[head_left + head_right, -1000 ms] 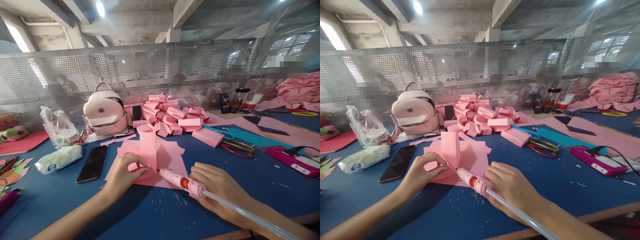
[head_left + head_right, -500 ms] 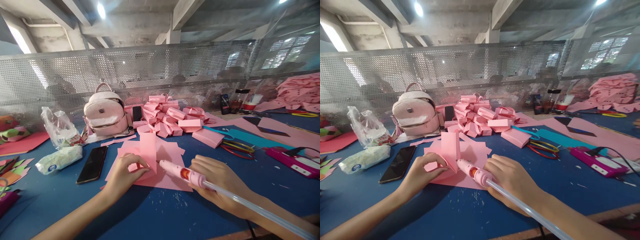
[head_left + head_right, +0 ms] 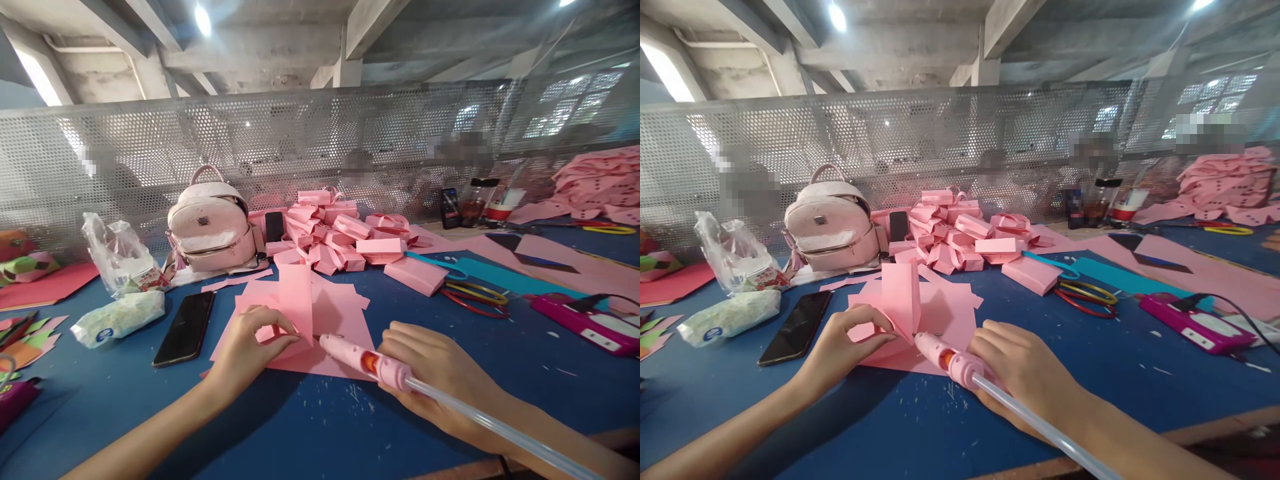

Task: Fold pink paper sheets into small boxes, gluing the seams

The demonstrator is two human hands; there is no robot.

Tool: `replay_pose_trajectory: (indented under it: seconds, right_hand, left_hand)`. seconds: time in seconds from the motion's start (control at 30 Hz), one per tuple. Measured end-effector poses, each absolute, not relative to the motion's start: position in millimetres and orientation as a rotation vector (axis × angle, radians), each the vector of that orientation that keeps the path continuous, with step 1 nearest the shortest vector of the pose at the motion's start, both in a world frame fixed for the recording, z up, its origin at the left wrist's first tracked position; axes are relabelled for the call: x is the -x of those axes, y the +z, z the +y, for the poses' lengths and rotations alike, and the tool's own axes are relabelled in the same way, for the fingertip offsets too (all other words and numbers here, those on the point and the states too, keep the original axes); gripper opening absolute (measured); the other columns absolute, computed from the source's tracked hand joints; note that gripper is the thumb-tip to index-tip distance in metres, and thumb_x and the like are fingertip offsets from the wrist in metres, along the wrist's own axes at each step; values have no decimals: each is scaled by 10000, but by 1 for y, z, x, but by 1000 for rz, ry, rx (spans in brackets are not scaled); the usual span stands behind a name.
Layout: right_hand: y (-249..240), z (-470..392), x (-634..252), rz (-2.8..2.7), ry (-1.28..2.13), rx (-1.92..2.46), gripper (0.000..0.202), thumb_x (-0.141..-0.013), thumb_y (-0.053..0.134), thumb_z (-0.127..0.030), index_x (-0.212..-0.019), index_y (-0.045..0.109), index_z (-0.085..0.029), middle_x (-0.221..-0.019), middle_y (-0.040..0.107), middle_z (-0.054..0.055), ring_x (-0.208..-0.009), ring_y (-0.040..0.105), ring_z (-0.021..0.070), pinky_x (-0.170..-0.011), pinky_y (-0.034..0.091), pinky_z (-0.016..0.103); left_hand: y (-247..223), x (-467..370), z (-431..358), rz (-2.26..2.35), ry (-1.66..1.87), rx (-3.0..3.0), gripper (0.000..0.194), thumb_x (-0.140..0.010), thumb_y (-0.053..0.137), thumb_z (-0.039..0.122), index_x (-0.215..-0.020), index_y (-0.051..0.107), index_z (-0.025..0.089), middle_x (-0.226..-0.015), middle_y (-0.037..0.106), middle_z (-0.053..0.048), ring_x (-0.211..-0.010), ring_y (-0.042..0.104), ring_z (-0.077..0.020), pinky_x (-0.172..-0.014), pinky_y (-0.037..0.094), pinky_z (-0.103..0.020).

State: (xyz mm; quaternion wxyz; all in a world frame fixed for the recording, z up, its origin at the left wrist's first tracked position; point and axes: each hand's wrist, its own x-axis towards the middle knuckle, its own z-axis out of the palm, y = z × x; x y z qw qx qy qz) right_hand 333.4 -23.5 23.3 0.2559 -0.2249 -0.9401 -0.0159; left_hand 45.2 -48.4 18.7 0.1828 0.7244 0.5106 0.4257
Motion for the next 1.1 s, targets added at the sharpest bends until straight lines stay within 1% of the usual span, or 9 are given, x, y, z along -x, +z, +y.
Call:
replay_pose_trajectory:
  seconds: [0.2,0.37,0.53,0.83,1.1]
  right_hand:
    - [18,-23,-331,-2564,-29,570,247,-973,454,-241,-753,342,-218,-662,455,-28,-609,363,153,-574,235,295]
    - [15,-26,-331,-2576,-4,594,244,-960,466,-232,-753,337,-221,-663,456,-26,-607,375,154,-571,237,295]
    - [16,-28,-333,-2574,25,611,261,-978,466,-255,-758,330,-223,-664,455,-29,-600,381,152,-567,242,289]
    - [20,-29,-333,-2556,36,595,204,-970,505,-227,-800,392,-218,-706,512,-18,-632,417,154,-591,279,290]
    - [33,-29,-328,-2486,-5,610,199,-976,478,-236,-788,414,-222,-692,522,-12,-632,449,156,-590,327,286]
  left_hand:
    - [18,-44,-48,1442,1202,-2064,69,-817,711,217,-751,724,232,-757,746,36,-733,654,-153,-740,449,-270]
    - [20,-45,-47,1430,1209,-2066,81,-814,699,204,-740,718,230,-759,750,32,-730,661,-156,-738,451,-272]
    - [20,-45,-49,1426,1219,-2066,88,-815,698,210,-730,711,226,-751,749,28,-725,664,-159,-737,454,-274]
    - [20,-45,-48,1442,1210,-2085,78,-817,705,210,-742,715,227,-744,743,31,-719,656,-154,-722,459,-268]
    - [22,-46,-47,1428,1210,-2074,78,-821,703,219,-744,715,221,-759,750,13,-729,664,-171,-729,468,-283]
